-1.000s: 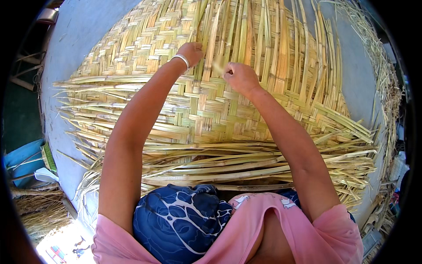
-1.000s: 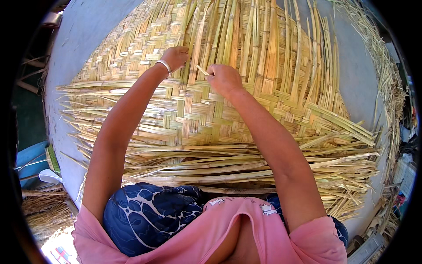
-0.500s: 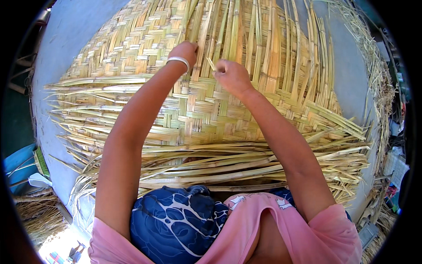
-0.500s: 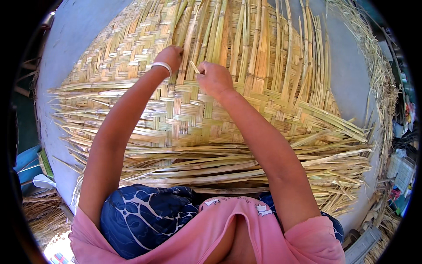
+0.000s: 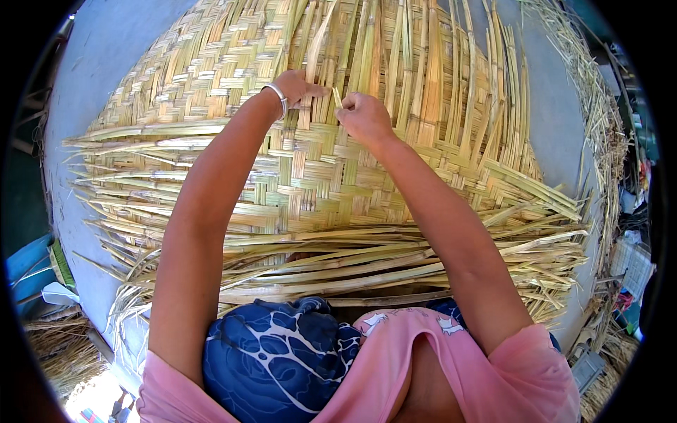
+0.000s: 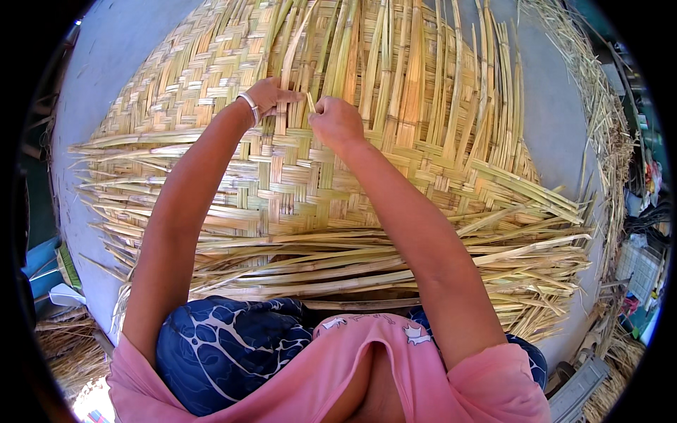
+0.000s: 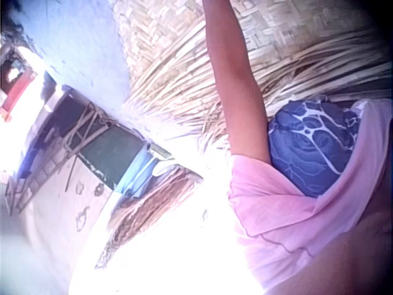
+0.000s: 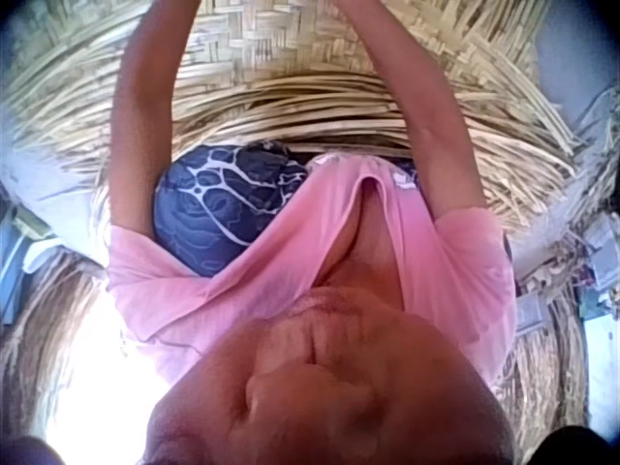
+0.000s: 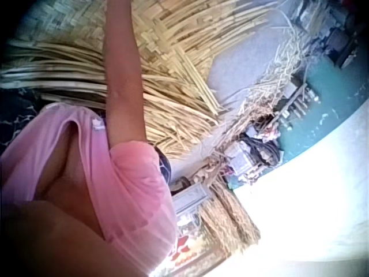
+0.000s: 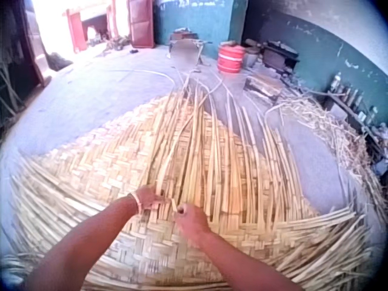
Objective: The person weaves a large basket using dried palm leaves. They interlace the leaves by hand, working on the floor in a repetitive weaving motion.
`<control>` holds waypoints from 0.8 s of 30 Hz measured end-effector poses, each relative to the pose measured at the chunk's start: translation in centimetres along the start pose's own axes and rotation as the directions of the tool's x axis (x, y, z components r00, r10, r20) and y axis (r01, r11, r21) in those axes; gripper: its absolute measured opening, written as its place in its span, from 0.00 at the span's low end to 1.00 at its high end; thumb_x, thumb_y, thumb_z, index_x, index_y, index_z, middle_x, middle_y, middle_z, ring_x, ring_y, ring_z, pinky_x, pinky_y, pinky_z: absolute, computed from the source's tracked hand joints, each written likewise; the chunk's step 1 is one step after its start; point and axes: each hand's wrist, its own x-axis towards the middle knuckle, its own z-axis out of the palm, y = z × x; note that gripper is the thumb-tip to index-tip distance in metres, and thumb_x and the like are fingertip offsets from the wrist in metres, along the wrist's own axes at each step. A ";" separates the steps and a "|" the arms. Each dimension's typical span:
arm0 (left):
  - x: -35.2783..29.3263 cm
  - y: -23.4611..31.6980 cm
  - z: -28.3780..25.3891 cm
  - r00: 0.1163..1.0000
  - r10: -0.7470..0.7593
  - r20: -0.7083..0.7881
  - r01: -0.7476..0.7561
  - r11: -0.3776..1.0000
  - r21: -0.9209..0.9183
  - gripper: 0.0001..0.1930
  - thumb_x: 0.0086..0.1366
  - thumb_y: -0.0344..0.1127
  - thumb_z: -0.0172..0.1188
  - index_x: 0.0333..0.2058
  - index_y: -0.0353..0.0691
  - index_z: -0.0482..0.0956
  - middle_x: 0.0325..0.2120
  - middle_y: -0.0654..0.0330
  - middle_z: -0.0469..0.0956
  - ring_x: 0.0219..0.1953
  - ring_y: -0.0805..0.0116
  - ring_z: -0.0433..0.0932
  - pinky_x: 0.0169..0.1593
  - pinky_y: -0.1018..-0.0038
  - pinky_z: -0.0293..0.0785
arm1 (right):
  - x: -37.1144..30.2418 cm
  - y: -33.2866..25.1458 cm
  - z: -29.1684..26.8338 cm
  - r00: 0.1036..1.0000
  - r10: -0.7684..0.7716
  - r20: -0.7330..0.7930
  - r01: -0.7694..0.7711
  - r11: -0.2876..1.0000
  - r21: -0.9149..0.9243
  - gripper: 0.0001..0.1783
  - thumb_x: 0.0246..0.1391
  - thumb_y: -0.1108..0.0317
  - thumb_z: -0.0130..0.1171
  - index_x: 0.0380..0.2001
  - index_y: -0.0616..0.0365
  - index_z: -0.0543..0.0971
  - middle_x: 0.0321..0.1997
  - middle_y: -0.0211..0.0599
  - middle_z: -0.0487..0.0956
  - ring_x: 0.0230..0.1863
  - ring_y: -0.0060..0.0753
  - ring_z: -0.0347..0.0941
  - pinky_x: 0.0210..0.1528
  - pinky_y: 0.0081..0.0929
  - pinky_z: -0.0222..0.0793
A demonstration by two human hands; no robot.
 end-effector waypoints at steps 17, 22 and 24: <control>-0.8 -3.1 0.9 0.931 0.365 -0.004 -0.353 0.905 0.239 0.17 0.55 0.36 0.65 0.40 0.34 0.75 0.32 0.57 0.79 0.36 0.67 0.76 0.43 0.70 0.72 | -2.3 4.2 2.5 0.861 -0.489 -0.138 0.423 0.841 -0.337 0.19 0.47 0.76 0.51 0.45 0.57 0.75 0.46 0.40 0.71 0.47 0.44 0.70 0.48 0.38 0.66; -1.9 -3.6 2.8 0.821 0.564 -0.092 -0.411 0.694 0.591 0.18 0.56 0.35 0.60 0.44 0.32 0.71 0.34 0.43 0.77 0.37 0.48 0.76 0.43 0.63 0.72 | -3.9 4.1 3.5 0.778 -0.621 -0.094 0.452 0.658 -0.603 0.18 0.45 0.73 0.51 0.43 0.59 0.75 0.47 0.35 0.70 0.47 0.35 0.65 0.46 0.32 0.63; -3.4 -2.9 3.4 0.862 0.495 -0.110 -0.317 0.696 0.644 0.20 0.57 0.33 0.57 0.47 0.32 0.68 0.36 0.39 0.75 0.38 0.42 0.75 0.42 0.59 0.72 | -4.2 3.8 3.9 0.762 -0.645 -0.056 0.431 0.569 -0.700 0.18 0.45 0.70 0.50 0.42 0.59 0.76 0.47 0.35 0.70 0.46 0.33 0.65 0.44 0.30 0.62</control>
